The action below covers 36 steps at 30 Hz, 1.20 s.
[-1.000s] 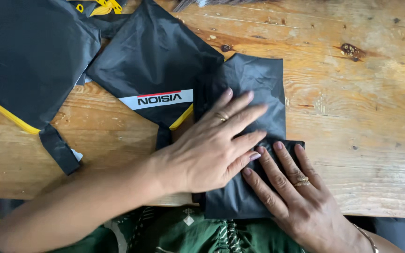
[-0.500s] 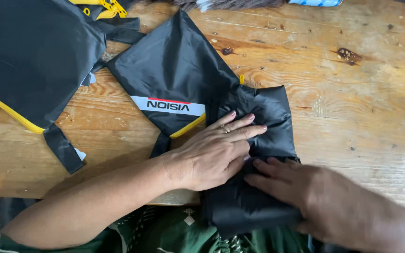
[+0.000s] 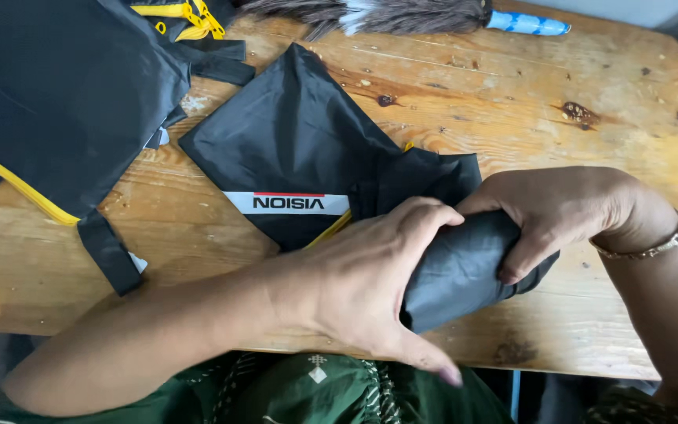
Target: The person folds a black fabric bag on a wooden table, rolling it tightly and then folding it into a compact square. They then place the folded bag into a black pouch with yellow trim and secure it with a yellow strap.
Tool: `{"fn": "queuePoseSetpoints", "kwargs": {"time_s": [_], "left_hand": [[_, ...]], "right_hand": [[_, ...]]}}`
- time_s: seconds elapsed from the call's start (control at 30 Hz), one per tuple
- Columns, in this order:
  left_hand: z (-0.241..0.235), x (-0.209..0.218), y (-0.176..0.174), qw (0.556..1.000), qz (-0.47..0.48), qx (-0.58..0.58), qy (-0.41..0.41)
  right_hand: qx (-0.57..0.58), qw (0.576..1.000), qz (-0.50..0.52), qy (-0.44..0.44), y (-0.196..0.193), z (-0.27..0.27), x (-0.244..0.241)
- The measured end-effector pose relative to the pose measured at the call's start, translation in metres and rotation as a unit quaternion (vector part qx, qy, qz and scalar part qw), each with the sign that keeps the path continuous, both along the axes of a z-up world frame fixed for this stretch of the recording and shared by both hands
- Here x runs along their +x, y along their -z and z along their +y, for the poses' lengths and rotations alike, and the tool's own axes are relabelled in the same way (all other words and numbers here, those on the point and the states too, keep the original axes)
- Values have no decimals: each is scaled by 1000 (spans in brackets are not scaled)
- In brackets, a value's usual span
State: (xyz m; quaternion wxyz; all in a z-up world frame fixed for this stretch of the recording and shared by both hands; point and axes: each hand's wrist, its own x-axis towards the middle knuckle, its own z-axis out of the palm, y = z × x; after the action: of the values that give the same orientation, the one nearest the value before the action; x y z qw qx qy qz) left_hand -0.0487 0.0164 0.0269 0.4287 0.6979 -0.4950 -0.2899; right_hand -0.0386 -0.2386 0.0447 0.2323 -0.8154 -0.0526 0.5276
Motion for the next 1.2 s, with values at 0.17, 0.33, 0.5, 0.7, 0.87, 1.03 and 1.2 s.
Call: {"fn": "queuePoseSetpoints", "kwargs": {"time_s": [0.17,0.33,0.5,0.7,0.87,1.03,1.2], "left_hand": [[-11,-1,27,993,-98,0,-72],[-12,34,23,998,-61,17,-30],[-20,55,28,997,-40,70,-4],[-49,56,35,992,-80,91,-17],[-57,64,31,976,84,184,-76],[-55,49,48,978,110,28,-178],[-52,48,52,919,-276,-36,-280]], "right_hand": [[42,999,-12,4,12,-12,2],[76,992,-74,65,15,-16,-7],[-43,953,-219,203,-12,8,-46],[-100,748,-653,-69,14,19,-76],[12,855,-518,40,31,17,-39],[-10,883,-457,102,50,5,-16],[-29,880,-458,124,75,-8,-5]]}}
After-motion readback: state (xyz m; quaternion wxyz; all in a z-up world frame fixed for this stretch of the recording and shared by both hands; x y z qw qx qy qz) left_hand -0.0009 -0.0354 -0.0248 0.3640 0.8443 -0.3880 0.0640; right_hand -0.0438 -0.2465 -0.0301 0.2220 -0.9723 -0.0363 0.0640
